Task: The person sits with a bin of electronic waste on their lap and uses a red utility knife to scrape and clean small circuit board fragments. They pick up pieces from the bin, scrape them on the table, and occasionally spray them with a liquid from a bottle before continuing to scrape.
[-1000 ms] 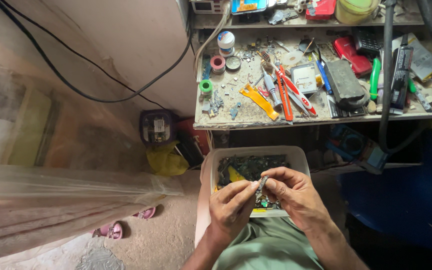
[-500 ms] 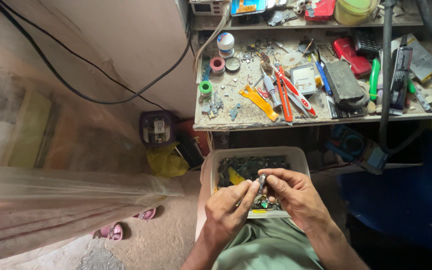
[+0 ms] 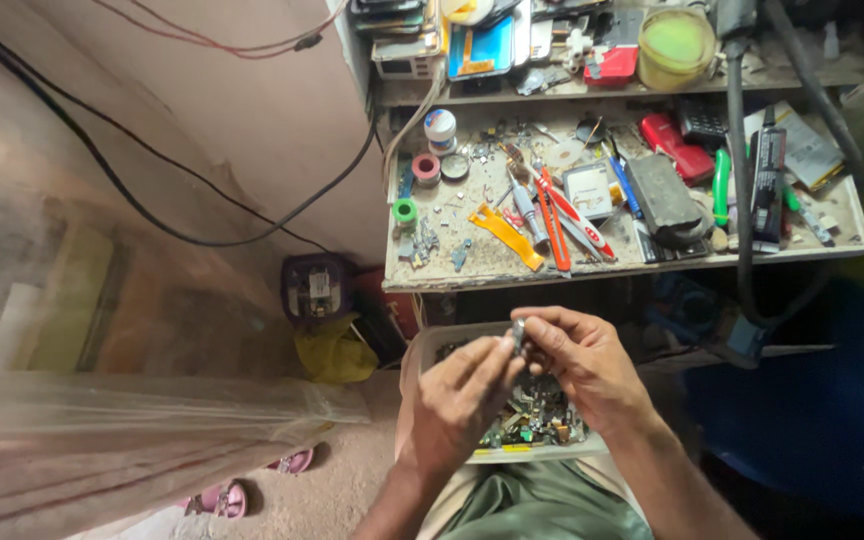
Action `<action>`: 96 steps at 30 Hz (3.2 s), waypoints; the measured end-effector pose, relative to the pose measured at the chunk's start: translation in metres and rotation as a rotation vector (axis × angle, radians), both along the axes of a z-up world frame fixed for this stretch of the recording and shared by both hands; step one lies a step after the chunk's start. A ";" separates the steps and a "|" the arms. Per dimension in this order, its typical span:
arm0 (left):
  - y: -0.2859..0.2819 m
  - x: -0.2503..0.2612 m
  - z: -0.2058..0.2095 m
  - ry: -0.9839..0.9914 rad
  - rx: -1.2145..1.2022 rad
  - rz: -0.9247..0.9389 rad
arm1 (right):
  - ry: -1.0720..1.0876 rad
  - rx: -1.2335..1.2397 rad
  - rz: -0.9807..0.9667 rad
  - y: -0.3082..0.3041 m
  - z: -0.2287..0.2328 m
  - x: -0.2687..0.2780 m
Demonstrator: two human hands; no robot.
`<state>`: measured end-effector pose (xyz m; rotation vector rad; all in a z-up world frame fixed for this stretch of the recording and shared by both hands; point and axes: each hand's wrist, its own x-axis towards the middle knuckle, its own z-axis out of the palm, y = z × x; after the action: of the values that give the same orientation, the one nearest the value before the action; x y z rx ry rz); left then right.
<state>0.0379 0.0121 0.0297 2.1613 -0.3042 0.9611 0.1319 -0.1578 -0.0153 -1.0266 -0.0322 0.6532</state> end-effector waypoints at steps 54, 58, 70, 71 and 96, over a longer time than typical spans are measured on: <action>0.035 0.080 -0.051 0.034 0.194 0.118 | -0.158 0.083 -0.118 0.003 0.029 0.085; 0.035 0.080 -0.050 0.046 0.219 0.121 | -0.288 -0.045 -0.147 0.009 0.021 0.078; 0.038 0.079 -0.040 0.092 0.203 0.091 | -0.911 -0.584 -0.282 0.011 0.007 0.060; 0.038 0.079 -0.040 0.086 0.212 0.092 | -0.910 -0.577 -0.269 0.013 0.011 0.060; 0.032 0.082 -0.048 0.120 0.143 0.109 | -1.205 -0.670 -0.240 0.006 0.025 0.057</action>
<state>0.1196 0.0443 -0.0181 2.3764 -0.2045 0.8883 0.1886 -0.1517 0.0092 -1.9152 -0.7691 -0.2864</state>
